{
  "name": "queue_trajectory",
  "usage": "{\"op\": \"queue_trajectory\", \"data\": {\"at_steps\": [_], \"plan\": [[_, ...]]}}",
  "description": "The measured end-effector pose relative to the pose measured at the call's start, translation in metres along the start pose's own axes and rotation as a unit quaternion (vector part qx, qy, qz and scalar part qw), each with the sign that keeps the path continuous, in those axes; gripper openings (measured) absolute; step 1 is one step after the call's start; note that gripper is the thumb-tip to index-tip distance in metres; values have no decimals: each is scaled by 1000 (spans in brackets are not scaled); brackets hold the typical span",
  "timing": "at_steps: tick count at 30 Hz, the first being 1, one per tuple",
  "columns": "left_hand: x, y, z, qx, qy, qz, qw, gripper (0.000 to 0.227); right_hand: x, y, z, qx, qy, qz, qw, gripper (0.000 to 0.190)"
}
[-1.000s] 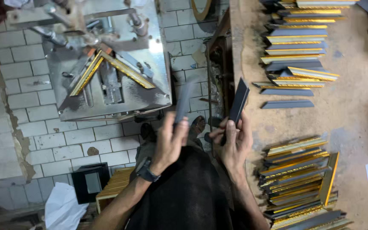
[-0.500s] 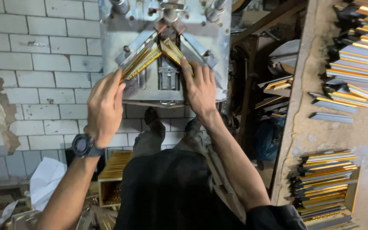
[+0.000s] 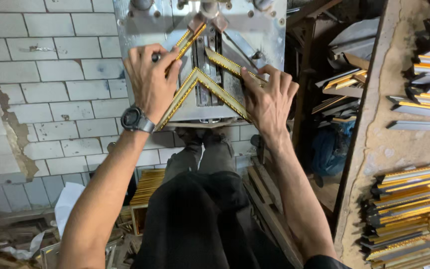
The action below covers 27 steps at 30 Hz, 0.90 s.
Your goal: The person assembles picture frames by placing gold-trimmed frame pieces into a metal corner-joining machine, pressing the handles to join the corners, and stacking the completed frames on a nearby table. The person repeats this process with multiple frame pieces throughout the clip.
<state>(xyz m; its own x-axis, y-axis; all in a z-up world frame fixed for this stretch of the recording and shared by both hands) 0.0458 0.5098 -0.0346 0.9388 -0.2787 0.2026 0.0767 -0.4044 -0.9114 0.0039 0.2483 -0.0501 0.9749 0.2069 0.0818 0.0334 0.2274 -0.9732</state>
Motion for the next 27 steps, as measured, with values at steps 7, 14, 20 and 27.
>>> {"op": "queue_trajectory", "data": {"at_steps": [7,14,20,27], "plan": [[-10,26,14,-17,1,22,1000,34,40,24,1,75,-20,-50,996,27],[6,18,7,-3,10,30,1000,31,37,29,0,69,-25,-50,996,28],[-4,25,10,17,8,-4,1000,26,38,32,0,59,-20,-49,997,26],[1,16,4,-15,10,-18,1000,23,39,19,4,107,-35,-56,992,29]]}}
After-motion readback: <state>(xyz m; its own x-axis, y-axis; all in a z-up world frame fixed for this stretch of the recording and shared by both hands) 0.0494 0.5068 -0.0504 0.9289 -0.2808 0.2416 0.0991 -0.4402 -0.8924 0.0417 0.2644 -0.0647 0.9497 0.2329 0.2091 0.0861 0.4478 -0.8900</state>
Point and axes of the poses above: each hand's wrist, its own x-axis towards the middle knuckle, its own y-axis out of the palm, z = x × y, the point moved 5 cm from there along x, towards the middle knuckle, and after that the axes turned 15 degrees about z, right-handed, at the moved point
